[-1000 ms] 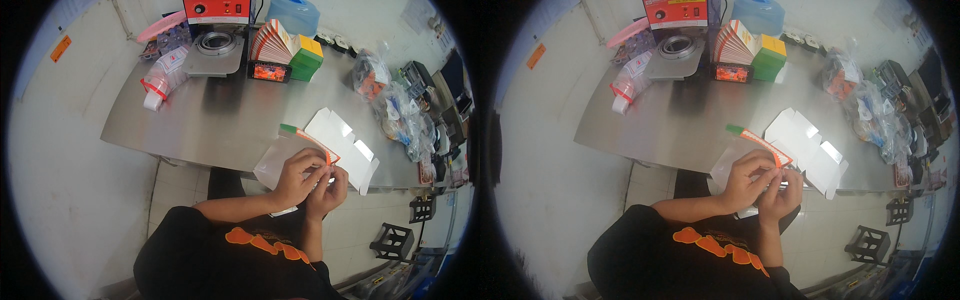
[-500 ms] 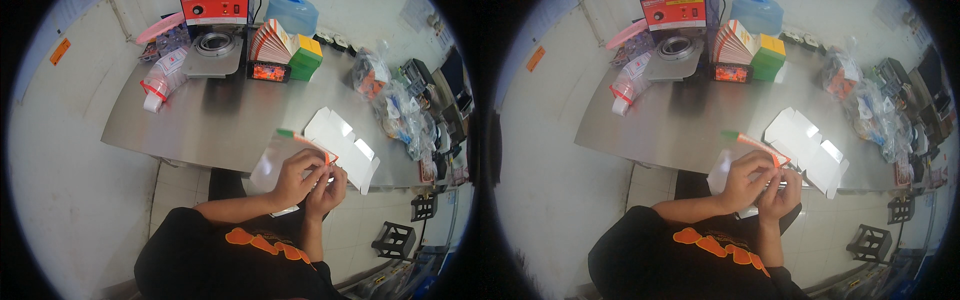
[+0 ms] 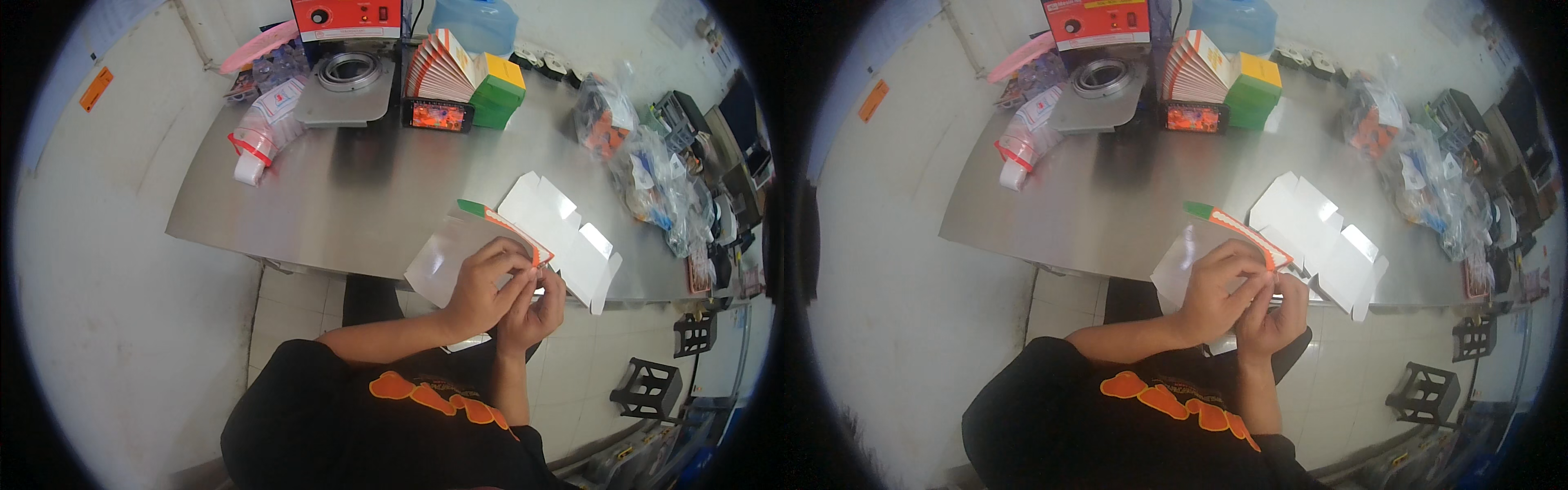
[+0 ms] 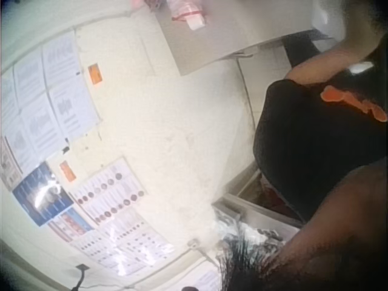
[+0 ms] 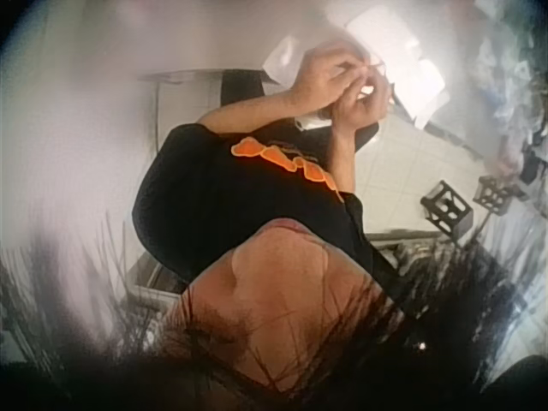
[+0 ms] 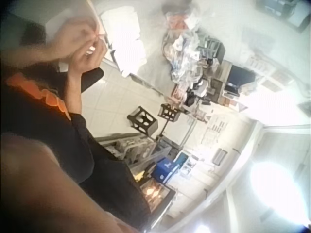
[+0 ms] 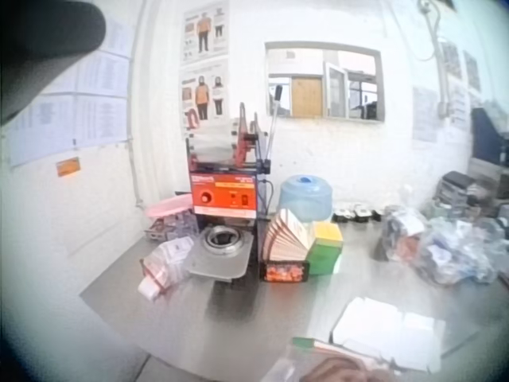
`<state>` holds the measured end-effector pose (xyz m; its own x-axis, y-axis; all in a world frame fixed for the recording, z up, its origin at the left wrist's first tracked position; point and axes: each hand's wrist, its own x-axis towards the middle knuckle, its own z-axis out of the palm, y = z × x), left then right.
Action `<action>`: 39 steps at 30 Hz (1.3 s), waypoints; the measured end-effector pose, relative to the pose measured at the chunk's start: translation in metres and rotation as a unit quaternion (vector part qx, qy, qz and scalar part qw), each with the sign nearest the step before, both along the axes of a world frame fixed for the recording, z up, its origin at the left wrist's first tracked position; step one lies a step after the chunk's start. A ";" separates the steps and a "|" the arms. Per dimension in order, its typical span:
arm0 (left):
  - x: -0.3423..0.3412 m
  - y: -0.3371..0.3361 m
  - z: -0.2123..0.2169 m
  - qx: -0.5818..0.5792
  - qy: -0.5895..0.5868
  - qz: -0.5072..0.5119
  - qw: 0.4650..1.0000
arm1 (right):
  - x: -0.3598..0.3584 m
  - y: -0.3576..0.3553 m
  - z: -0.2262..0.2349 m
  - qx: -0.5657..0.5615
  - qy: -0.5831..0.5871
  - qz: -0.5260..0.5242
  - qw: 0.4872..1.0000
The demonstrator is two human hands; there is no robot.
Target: The person folds flat cardboard pieces into small rectangular boxes by hand, aligning edges and tucking flaps to form the shape. They repeatedly pick up new flat pieces, fold them into boxes, and place the finished boxes into a stack on the table.
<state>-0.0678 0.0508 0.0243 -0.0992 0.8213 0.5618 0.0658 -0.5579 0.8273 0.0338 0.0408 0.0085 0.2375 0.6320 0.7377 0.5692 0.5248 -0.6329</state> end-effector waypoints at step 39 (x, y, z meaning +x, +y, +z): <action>0.001 -0.007 0.012 0.008 0.007 -0.015 1.000 | 0.009 -0.002 0.009 0.010 -0.043 0.006 0.999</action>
<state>-0.0669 0.0441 0.0363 -0.0661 0.8150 0.5757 0.0604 -0.5726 0.8176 0.0429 0.0389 0.0176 0.1641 0.6197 0.7675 0.6145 0.5445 -0.5709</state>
